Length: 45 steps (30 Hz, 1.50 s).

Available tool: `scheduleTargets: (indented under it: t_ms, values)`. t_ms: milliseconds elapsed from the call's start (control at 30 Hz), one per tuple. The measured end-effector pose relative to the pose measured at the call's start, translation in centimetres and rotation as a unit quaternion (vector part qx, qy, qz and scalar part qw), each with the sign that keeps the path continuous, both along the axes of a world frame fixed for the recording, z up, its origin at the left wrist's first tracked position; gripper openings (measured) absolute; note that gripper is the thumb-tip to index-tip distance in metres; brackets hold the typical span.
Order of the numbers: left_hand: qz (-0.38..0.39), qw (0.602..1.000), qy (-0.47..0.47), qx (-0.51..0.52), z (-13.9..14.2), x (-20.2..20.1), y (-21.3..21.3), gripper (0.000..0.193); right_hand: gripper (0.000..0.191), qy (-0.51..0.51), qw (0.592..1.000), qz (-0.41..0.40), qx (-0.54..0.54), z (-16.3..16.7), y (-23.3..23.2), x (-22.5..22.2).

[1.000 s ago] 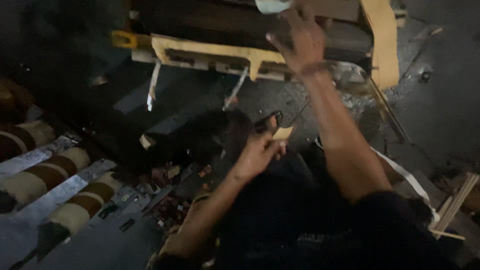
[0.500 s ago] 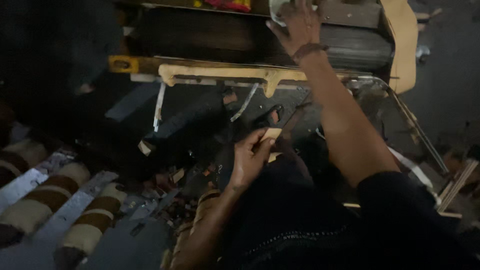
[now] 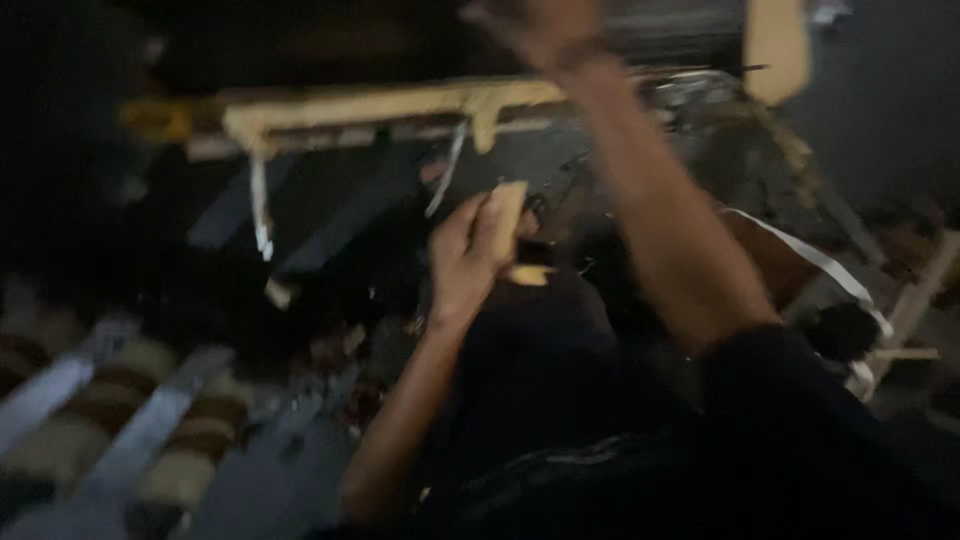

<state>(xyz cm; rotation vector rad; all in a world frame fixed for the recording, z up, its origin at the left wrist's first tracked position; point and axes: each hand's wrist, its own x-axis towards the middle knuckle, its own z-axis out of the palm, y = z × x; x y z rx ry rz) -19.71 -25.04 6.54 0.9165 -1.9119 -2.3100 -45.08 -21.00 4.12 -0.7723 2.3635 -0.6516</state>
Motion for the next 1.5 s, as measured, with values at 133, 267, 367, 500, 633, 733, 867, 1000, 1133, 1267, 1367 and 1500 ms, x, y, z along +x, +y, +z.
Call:
scheduleTargets:
  t_ms: [133, 267, 367, 500, 633, 733, 867, 1000, 1133, 1267, 1367, 1500]
  values:
    - [0.066, 0.991, -0.008, 0.12, -1.2, -0.4, 4.3, 0.033, 0.066, 0.285, 0.952, 0.109, -0.024, 6.0, 9.6, 9.0]
    - [0.057, 0.986, 0.016, 0.155, -1.3, -0.1, 11.2, 0.033, 0.067, 0.2, 0.96, 0.174, 0.096, 5.9, 21.1, 16.0]
    - [0.042, 0.992, -0.02, 0.12, -1.5, 0.1, 16.5, 0.032, 0.061, 0.213, 0.961, 0.143, 0.099, 3.8, 27.3, 16.9]
    - [0.021, 0.994, -0.028, 0.101, -2.5, 1.0, 23.2, 0.036, 0.05, 0.223, 0.955, 0.148, 0.126, 2.5, 33.6, 17.9]
    - [0.057, 0.992, 0.109, -0.027, -4.6, 1.5, 29.1, 0.034, 0.034, -0.095, 0.944, -0.241, -0.203, -0.3, 38.3, 19.9]
    - [0.084, 0.975, 0.172, 0.112, -6.7, 0.4, 33.0, 0.034, 0.036, -0.277, 0.841, -0.34, -0.316, -4.4, 40.7, 21.6]
    - [0.042, 0.978, 0.173, 0.106, -10.2, -0.4, 35.0, 0.035, 0.024, -0.224, 0.821, -0.388, -0.354, -8.4, 43.3, 22.3]
    - [0.018, 0.947, 0.212, -0.239, -15.8, -2.8, 32.3, 0.031, 0.019, -0.154, 0.852, -0.385, -0.321, -8.9, 45.6, 20.4]
    - [0.007, 0.943, 0.167, -0.286, -23.1, -10.1, 28.8, 0.035, 0.019, -0.148, 0.854, -0.392, -0.307, -8.8, 45.9, 17.5]
    - [-0.025, 0.934, 0.215, -0.283, -28.0, -15.1, 27.8, 0.034, 0.022, -0.031, 0.911, -0.379, -0.156, -10.6, 43.6, 15.0]
    - [-0.067, 0.941, 0.239, -0.229, -28.8, -15.1, 27.4, 0.038, 0.022, 0.068, 0.926, -0.343, -0.139, -13.2, 41.2, 12.9]
    - [-0.098, 0.925, 0.287, -0.229, -29.6, -15.3, 25.6, 0.051, 0.024, 0.219, 0.891, -0.366, -0.158, -17.5, 39.0, 10.3]
